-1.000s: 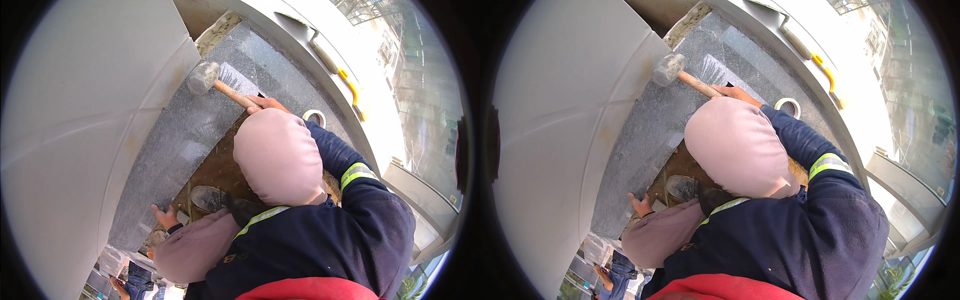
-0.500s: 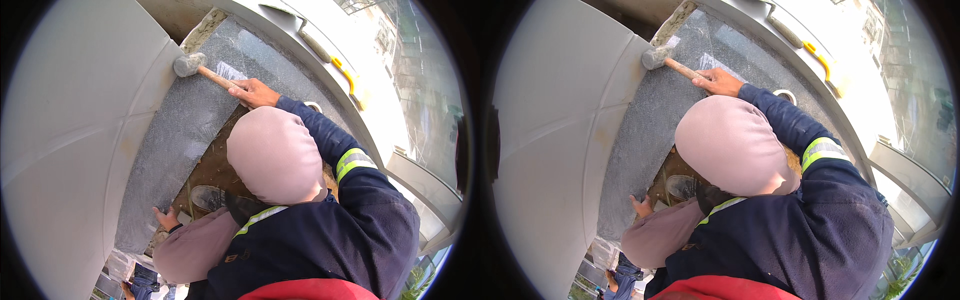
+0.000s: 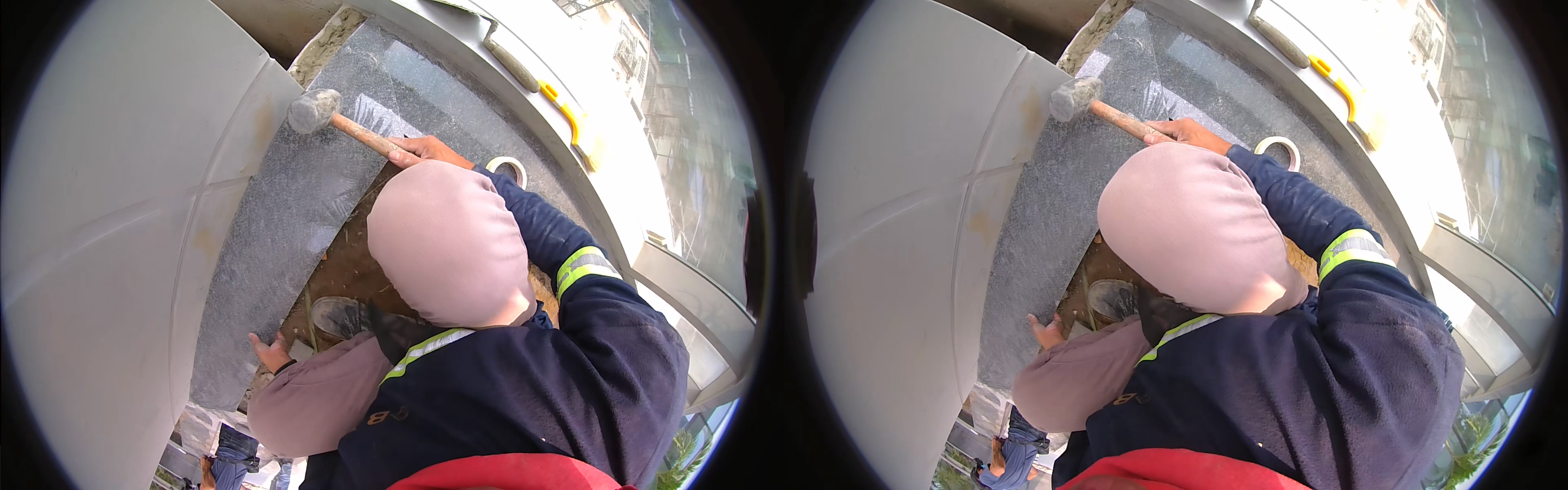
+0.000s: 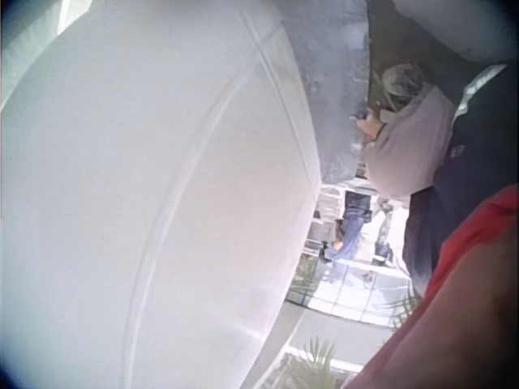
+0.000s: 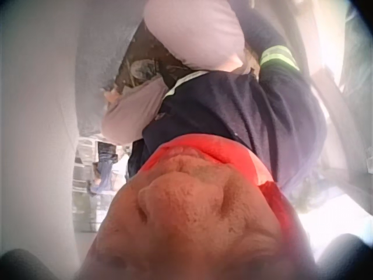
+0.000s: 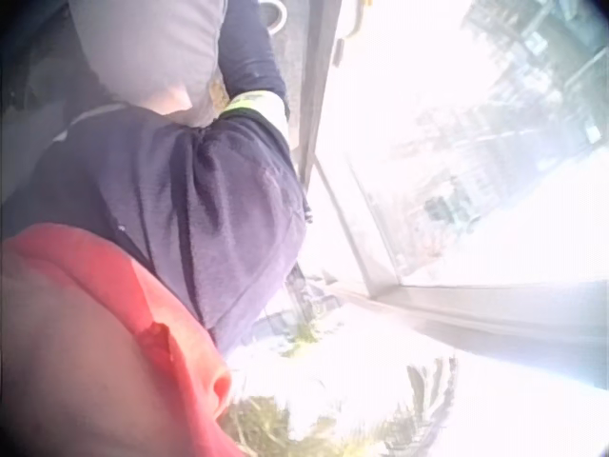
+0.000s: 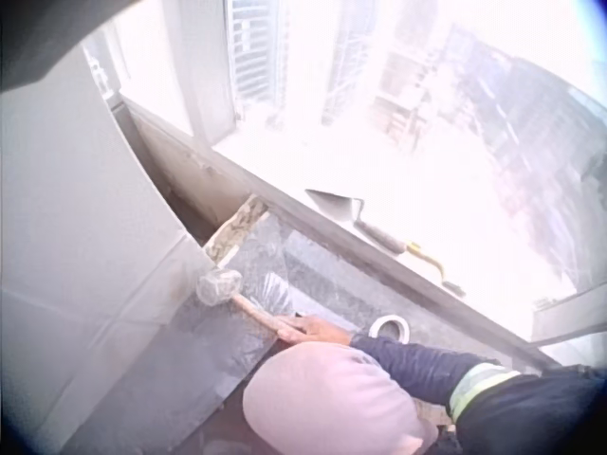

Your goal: The person kneels on a construction site and uses a rubber mallet to tap a gray stone slab into place on a curved surface. They then use a brush to sweep debris from the slab and a trowel to apply and smooth a white grout-like substance into the joints.

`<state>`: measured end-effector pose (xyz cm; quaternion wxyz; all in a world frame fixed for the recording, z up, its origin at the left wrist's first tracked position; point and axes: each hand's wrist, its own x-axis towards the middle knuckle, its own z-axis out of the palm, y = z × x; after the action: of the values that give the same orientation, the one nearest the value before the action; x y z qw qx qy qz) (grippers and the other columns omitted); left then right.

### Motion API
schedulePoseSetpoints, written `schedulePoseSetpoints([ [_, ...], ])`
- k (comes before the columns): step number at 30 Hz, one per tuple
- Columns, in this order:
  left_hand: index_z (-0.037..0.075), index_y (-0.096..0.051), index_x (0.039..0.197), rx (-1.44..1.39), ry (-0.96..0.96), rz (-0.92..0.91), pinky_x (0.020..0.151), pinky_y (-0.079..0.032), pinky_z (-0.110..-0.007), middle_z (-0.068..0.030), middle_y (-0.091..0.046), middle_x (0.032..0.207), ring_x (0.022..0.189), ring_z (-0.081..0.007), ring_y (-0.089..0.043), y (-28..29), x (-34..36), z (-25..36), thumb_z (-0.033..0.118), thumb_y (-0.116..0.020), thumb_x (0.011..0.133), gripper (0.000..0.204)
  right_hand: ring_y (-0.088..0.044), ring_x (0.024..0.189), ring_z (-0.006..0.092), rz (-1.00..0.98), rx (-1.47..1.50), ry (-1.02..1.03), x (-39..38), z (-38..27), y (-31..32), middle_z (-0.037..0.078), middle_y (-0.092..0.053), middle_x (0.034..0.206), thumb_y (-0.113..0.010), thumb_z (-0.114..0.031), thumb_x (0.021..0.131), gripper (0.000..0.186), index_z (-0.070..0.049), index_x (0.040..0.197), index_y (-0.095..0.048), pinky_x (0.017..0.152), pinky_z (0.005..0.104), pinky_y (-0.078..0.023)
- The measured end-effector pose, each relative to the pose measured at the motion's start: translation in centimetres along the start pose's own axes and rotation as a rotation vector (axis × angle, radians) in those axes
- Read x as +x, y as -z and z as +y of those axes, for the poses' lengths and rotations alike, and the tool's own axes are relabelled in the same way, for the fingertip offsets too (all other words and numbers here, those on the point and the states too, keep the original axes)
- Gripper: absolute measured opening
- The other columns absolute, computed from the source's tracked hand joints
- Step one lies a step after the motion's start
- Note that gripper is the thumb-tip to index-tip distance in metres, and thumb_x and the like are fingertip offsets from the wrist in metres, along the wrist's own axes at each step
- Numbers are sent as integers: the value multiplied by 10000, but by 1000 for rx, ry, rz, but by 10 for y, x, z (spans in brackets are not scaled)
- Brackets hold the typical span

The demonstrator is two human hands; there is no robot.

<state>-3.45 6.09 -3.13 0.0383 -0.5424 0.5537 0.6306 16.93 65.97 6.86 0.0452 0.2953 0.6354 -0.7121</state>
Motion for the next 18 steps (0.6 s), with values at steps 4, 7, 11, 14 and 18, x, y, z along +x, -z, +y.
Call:
schedulePoseSetpoints([
  [4,67,-552,1425,-7,38,-100,988,-427,-496,-94,-558,1428,1243,-275,-484,5,-1,7,417,-755,973,607,-666,904,220,145,-55,-185,1,-1,-18,100,-718,962,-614,-573,1017,691,-45,1463,-607,769,390,-537],
  [7,63,-552,1413,28,-16,-69,984,-426,-504,-91,-566,1412,1246,-279,-478,-7,-14,-6,431,-750,975,605,-641,801,213,80,-44,-94,5,1,-1,72,-682,835,-573,-586,1034,662,-43,1403,-655,677,396,-513],
  [11,63,-560,1388,103,-64,-126,952,-442,-499,-78,-578,1381,1233,-277,-477,16,8,9,442,-746,978,589,-670,831,237,137,-49,-32,-12,-7,-1,117,-713,881,-570,-569,1039,653,-21,1381,-669,701,407,-534],
  [14,67,-555,1394,143,-68,-215,916,-461,-484,-75,-571,1375,1219,-277,-478,11,11,3,446,-762,964,610,-634,809,221,110,-63,-82,-4,-10,5,105,-669,875,-573,-577,1036,682,-23,1430,-630,676,394,-503],
  [18,106,-554,1409,76,13,-58,924,-454,-482,-53,-565,1397,1216,-281,-481,2,5,6,450,-804,923,645,-550,703,174,153,-137,8,-7,-6,1,62,-589,777,-581,-555,1041,676,-16,1447,-609,598,374,-440],
])
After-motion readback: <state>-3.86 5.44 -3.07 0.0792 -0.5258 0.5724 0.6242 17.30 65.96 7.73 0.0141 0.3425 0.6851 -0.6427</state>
